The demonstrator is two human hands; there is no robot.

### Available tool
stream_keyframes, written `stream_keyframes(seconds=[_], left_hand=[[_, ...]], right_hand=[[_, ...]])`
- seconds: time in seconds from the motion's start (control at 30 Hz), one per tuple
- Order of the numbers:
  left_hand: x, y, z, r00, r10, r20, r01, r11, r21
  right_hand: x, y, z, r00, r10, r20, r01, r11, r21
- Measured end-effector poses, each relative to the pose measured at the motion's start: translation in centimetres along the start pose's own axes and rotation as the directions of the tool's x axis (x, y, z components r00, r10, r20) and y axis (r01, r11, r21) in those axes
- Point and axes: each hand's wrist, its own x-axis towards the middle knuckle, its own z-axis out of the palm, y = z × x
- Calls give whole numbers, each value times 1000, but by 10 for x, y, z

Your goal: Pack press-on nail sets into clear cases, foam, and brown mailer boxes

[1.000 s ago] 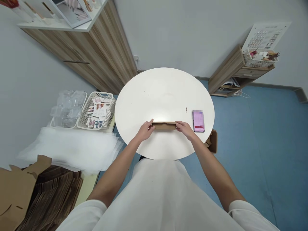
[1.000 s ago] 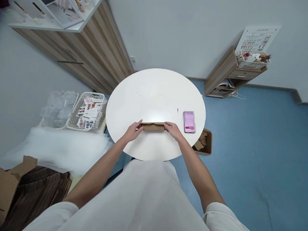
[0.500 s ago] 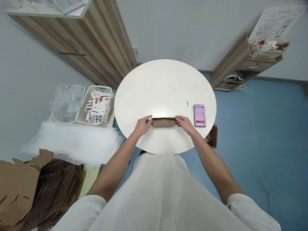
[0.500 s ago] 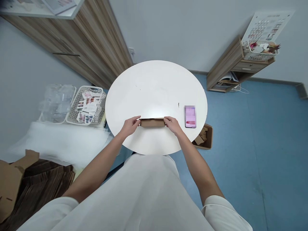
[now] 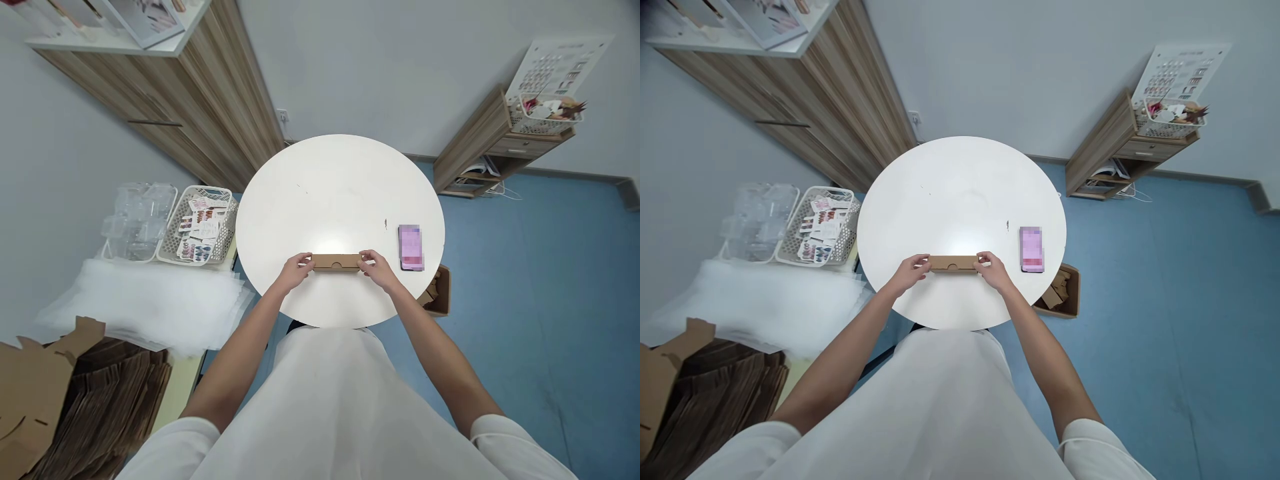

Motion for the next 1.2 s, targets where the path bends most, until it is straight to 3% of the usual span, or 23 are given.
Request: stream_keyframes(seconds=[0.3, 0.37, 0.47, 0.57, 0.8, 1.07, 1.2], left_hand=[[-17, -16, 14, 991, 113, -74, -110, 993, 50], [-22, -24, 20, 988, 112, -107, -108, 993, 39], [-29, -37, 27, 996, 67, -54, -65, 997, 33], [-33, -44, 27, 998, 23, -56, -15, 991, 132], [-26, -48, 17, 998, 8, 63, -34, 904, 426], [-25, -58, 22, 987, 78, 141, -124, 928, 350], [-27, -60, 16, 982, 63, 179, -132, 906, 403]], right_hand=[[-21, 32, 20, 992, -100, -72, 94, 991, -92], [-30, 42, 31, 993, -89, -81, 83, 994, -77], [-43, 56, 45, 988, -27, -152, 19, 998, -54], [-52, 64, 52, 985, 38, -167, -47, 998, -50], [-47, 60, 53, 959, 174, -225, -210, 967, -147], [-53, 55, 74, 932, 232, -280, -284, 945, -163], [-65, 57, 78, 936, 241, -257, -300, 927, -226]])
